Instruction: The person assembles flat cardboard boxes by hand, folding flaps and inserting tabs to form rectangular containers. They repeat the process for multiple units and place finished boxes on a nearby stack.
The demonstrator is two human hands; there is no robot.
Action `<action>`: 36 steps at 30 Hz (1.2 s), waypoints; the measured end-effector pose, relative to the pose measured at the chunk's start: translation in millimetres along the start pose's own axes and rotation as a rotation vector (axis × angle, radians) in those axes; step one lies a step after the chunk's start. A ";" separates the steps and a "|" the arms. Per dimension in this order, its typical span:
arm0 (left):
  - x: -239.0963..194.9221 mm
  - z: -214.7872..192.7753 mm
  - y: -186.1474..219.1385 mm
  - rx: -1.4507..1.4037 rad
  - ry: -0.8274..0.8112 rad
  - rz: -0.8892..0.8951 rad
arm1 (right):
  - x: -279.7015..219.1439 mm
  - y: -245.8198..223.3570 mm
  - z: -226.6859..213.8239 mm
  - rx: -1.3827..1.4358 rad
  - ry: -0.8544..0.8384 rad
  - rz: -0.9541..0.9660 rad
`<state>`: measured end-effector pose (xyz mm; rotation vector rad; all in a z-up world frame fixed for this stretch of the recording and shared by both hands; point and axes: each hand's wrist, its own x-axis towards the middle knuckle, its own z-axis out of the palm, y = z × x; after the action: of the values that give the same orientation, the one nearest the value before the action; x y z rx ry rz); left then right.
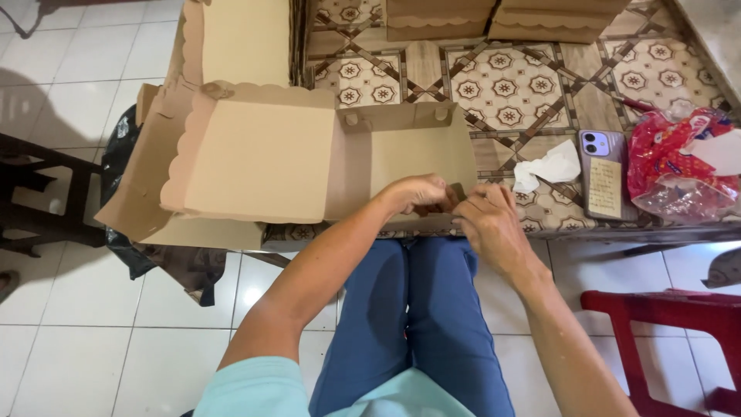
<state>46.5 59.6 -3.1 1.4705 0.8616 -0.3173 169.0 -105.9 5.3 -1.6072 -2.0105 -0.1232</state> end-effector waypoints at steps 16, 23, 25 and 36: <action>-232.1 -32.0 -86.9 0.874 0.749 0.318 | 37.5 -98.3 36.0 0.044 0.042 -0.215; -197.5 -37.3 -93.4 1.150 0.857 0.461 | 39.7 -109.4 78.8 0.001 0.282 -0.340; -182.2 -43.9 -89.5 1.201 0.857 0.484 | 38.9 -110.8 75.4 -0.001 0.310 -0.340; -153.6 -50.7 -24.2 0.911 0.576 0.362 | 46.0 -116.0 61.4 0.032 0.577 -0.402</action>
<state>-88.9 56.8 88.5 2.6096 0.9149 0.0177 33.8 -73.3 6.2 -0.9721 -1.8190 -0.6244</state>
